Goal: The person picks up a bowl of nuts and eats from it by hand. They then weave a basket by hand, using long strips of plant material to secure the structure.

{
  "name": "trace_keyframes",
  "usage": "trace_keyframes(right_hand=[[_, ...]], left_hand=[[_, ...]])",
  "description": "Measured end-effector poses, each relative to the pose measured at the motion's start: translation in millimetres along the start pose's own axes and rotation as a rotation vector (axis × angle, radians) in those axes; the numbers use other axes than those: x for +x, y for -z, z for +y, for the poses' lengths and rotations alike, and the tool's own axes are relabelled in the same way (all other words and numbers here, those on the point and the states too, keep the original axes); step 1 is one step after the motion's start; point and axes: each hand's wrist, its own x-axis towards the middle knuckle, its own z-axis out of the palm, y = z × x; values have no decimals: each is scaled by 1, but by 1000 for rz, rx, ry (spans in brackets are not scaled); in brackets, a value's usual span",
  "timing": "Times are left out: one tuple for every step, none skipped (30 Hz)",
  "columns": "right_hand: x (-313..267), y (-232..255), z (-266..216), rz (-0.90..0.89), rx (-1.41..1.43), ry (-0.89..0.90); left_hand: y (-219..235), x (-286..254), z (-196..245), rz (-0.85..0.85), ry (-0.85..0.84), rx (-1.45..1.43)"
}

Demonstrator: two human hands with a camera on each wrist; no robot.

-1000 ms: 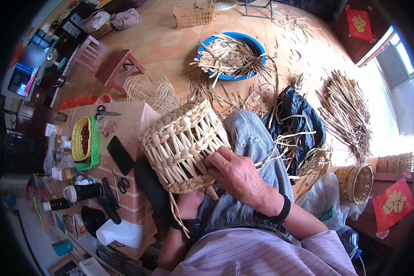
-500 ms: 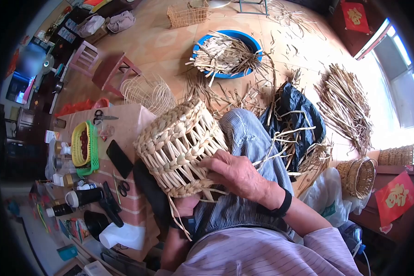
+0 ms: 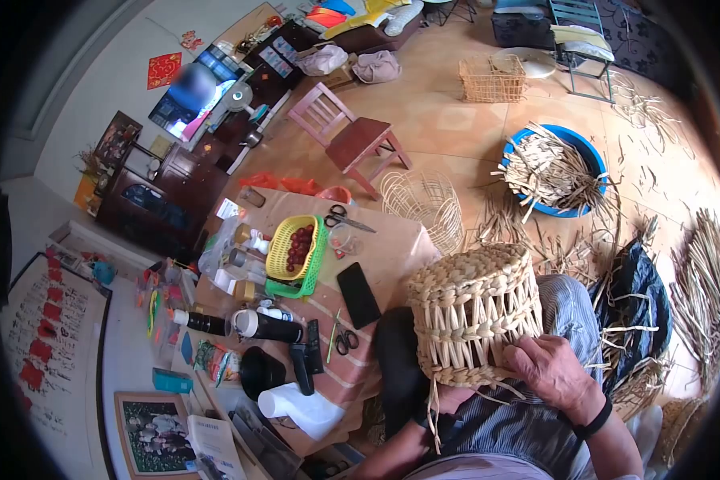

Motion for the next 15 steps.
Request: trace_keyframes(right_hand=[[1, 3, -3, 32, 16, -16], [2, 5, -5, 63, 32, -32], [2, 8, -8, 93, 49, -52], [-6, 11, -4, 15, 22, -76], [-8, 16, -5, 24, 15, -74], [-10, 21, -6, 32, 10, -74], [-12, 24, -7, 41, 5, -74], [-16, 25, -10, 70, 48, -113], [-16, 25, -12, 89, 57, -123], [-16, 25, -16, 107, 66, -134], [-16, 26, -17, 127, 70, -145], [-16, 24, -16, 99, 82, -151], [-13, 25, -19, 103, 68, -156], [-4, 26, -26, 108, 56, -161], [5, 28, -33, 113, 46, -165]], left_hand=[[8, 2, 3, -41, -10, 232], [13, 1, 4, 5, -261, 1012], [18, -3, 4, 60, -510, 1790], [16, -6, 8, 30, -402, 1593], [15, -9, 11, 0, -297, 1394], [11, -10, 12, -14, -310, 1399], [5, -11, 15, -27, -323, 1405], [-2, -10, 18, -26, -456, 1616], [-10, -10, 20, -24, -592, 1825], [-21, -10, 29, 11, -678, 2007], [-34, -8, 39, 5, -492, 1952], [-48, -7, 49, -2, -313, 1889], [-49, -6, 48, 2, -299, 1847], [-49, -6, 47, 6, -285, 1805], [-38, -3, 35, 20, -431, 1788]])
